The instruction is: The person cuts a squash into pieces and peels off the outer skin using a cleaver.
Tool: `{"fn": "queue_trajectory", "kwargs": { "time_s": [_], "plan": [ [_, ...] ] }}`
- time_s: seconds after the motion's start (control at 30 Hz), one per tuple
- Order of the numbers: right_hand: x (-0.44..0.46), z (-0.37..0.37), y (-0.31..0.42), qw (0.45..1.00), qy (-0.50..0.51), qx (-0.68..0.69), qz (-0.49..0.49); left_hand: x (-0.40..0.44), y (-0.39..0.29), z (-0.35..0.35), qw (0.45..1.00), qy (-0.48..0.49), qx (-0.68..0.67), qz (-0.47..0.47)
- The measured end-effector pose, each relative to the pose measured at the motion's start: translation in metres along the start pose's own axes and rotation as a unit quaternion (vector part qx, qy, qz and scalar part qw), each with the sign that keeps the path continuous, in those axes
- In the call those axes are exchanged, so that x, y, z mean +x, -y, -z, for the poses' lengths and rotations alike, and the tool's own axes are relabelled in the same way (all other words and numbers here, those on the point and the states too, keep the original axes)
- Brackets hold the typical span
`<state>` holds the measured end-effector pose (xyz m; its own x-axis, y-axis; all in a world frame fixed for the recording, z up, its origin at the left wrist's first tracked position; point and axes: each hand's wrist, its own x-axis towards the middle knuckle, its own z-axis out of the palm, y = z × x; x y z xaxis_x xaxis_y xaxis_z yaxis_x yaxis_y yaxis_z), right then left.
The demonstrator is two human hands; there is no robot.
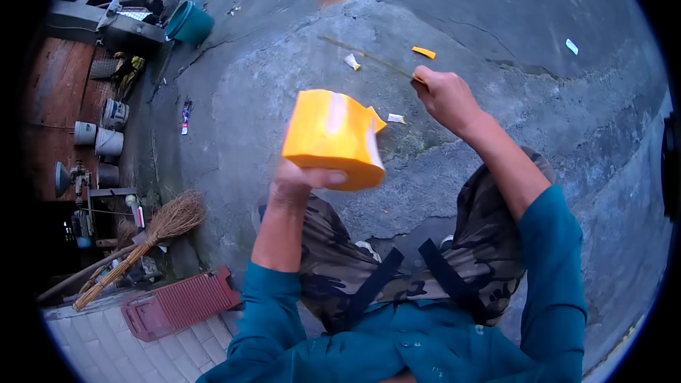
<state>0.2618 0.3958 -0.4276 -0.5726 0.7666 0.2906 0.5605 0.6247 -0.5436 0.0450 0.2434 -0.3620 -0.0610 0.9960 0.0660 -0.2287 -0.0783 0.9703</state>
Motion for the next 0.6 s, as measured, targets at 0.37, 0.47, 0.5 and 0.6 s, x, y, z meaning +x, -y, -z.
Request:
{"fn": "queue_trajectory", "kwargs": {
  "time_s": [0.37, 0.47, 0.5, 0.6],
  "plan": [
    [-0.018, 0.034, 0.076, 0.946, -0.108, 0.021, 0.305, 0.015, -0.003, -0.002, 0.993, -0.069, 0.092, 0.019],
    [-0.018, 0.032, 0.077, 0.947, -0.094, 0.025, 0.306, 0.012, -0.005, -0.002, 0.996, -0.062, 0.054, 0.034],
    [-0.019, 0.032, 0.076, 0.952, -0.078, 0.025, 0.296, 0.011, -0.006, 0.000, 0.997, -0.057, 0.042, 0.039],
    [-0.016, 0.021, 0.058, 0.964, -0.082, 0.039, 0.249, 0.007, -0.004, 0.008, 0.998, -0.039, 0.012, 0.048]
  ]
}}
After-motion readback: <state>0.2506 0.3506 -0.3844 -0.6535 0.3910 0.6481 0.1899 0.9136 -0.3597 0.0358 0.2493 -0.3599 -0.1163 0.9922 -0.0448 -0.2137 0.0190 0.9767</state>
